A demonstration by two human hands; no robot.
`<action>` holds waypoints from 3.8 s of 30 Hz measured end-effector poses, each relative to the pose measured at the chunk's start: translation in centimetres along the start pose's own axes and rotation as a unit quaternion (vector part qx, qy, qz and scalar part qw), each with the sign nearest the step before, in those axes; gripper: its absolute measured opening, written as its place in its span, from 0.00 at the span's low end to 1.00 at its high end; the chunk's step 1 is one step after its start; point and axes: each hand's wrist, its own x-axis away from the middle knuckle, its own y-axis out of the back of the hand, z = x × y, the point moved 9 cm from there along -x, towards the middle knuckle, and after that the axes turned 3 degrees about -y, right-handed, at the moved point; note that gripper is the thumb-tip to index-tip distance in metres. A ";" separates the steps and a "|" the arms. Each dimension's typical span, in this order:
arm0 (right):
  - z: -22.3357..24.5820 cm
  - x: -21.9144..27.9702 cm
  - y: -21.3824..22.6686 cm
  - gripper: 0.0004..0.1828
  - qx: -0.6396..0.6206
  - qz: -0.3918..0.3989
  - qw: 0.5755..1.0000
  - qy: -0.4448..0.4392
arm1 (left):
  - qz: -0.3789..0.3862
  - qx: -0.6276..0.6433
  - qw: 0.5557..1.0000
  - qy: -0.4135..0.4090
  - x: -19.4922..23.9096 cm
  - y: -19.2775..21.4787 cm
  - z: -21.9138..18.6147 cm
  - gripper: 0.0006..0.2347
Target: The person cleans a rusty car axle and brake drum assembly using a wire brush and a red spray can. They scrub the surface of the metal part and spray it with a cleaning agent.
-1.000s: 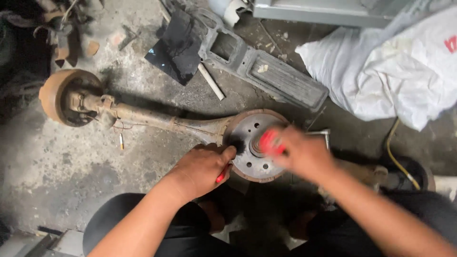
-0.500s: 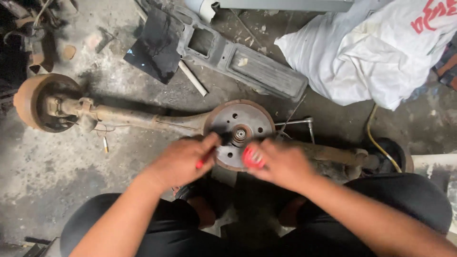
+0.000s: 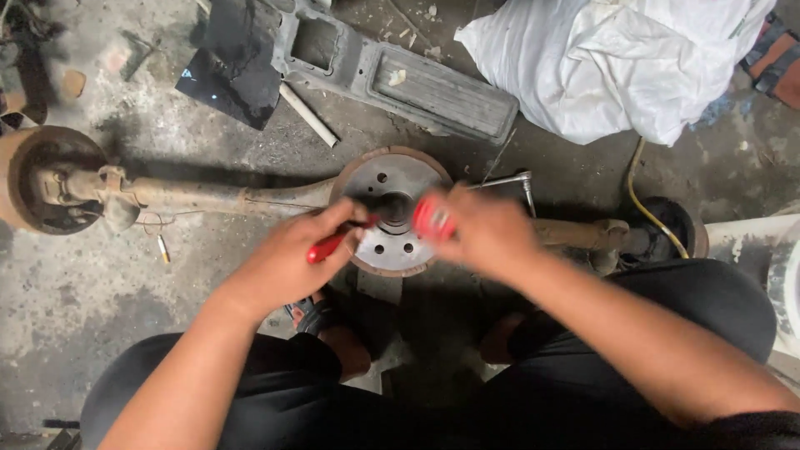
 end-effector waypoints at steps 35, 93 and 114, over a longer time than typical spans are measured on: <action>-0.4 -0.3 1.2 0.33 -0.064 0.051 0.997 0.004 | -0.083 -0.102 0.986 -0.102 -0.4 1.7 -0.6 0.08; 2.1 -2.8 -2.6 0.37 0.004 -0.022 0.995 0.100 | -0.004 -0.274 0.961 -0.024 -2.0 -1.7 2.6 0.18; 0.3 -4.8 -2.8 0.40 -0.027 0.122 0.992 -0.004 | 0.016 -0.109 0.994 0.018 -0.9 -0.7 2.8 0.09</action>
